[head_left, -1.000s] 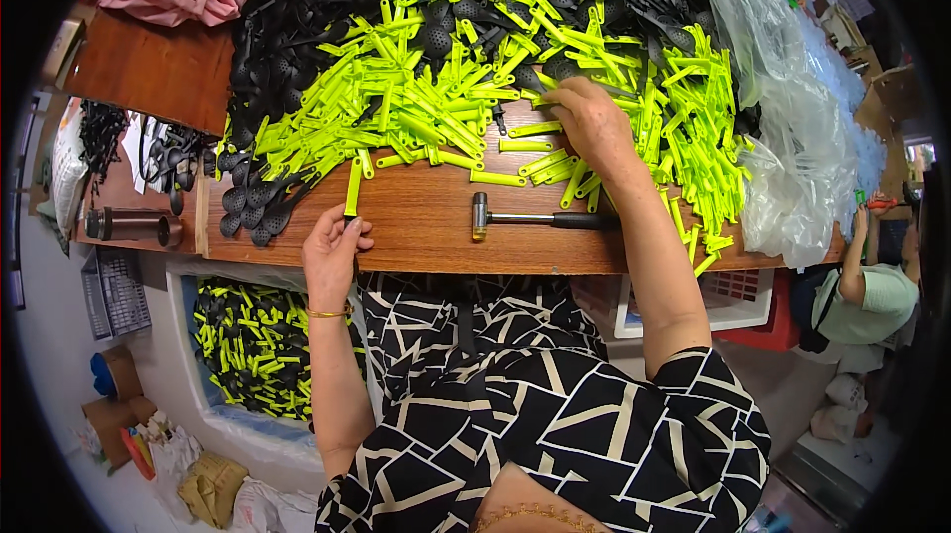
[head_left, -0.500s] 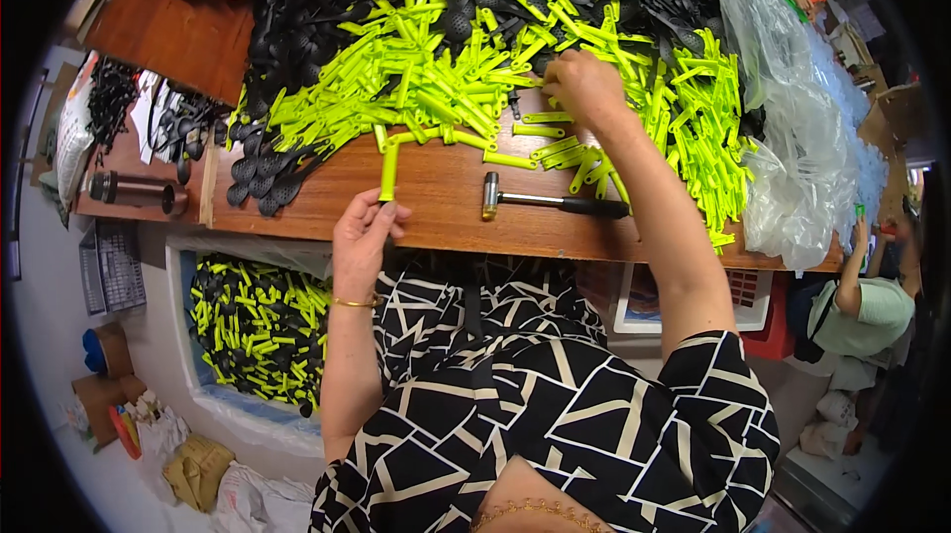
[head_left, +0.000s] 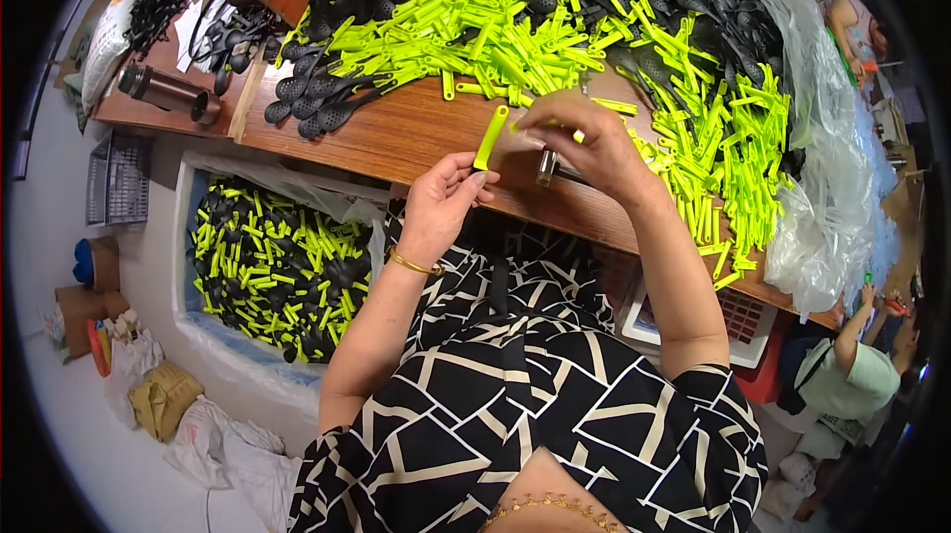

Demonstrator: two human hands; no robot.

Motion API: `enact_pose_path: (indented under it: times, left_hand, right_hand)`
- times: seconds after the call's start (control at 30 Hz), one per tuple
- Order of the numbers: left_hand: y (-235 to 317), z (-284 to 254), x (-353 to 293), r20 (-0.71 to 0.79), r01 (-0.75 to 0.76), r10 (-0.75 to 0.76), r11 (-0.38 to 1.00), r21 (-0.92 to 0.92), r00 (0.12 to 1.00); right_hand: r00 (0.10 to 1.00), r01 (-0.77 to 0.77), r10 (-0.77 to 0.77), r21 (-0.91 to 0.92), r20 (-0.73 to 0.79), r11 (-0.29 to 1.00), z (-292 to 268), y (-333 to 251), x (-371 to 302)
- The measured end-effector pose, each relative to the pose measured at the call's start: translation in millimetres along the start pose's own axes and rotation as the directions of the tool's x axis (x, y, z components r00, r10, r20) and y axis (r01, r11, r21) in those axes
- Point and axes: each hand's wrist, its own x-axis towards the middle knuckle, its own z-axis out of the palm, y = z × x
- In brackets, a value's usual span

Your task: The person assembles small plastic components by inserting a black piece into a neon green handle and securing it with a hammer. The person repeatedly picks up parts from a pile on the table, aligns them, and taps them together, then places the finished units into a bin below.

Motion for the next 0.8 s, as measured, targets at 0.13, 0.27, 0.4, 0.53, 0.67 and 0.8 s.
enact_pose_path:
  times: [0.13,0.27,0.4,0.53,0.67,0.8]
  left_hand:
    - [10,4,-8,0.045,-0.069,0.071,0.996,-0.057,0.996]
    - [17,5,-18,0.011,-0.128,0.128,0.992,0.002,0.992]
    - [11,0,-19,0.029,-0.153,0.151,0.987,0.058,0.988]
    - [26,-1,-27,0.120,-0.011,0.011,1.000,-0.005,0.993]
    - [32,0,-32,0.134,0.037,-0.039,0.999,0.011,0.990]
    - [24,-4,-36,0.090,-0.004,-0.001,0.999,0.047,0.996]
  right_hand:
    - [0.974,-0.193,0.185,0.052,0.133,0.980,2,-10,-7]
    - [0.955,-0.275,0.261,0.095,0.139,0.957,9,-16,-16]
    - [0.985,-0.128,0.121,0.044,0.126,0.991,18,-25,-17]
    - [0.989,0.030,-0.026,-0.019,0.145,0.999,19,-38,-3]
    - [0.973,-0.023,0.025,-0.013,0.230,1.000,20,-41,9]
    - [0.959,0.008,0.008,-0.057,0.282,0.998,27,-44,13]
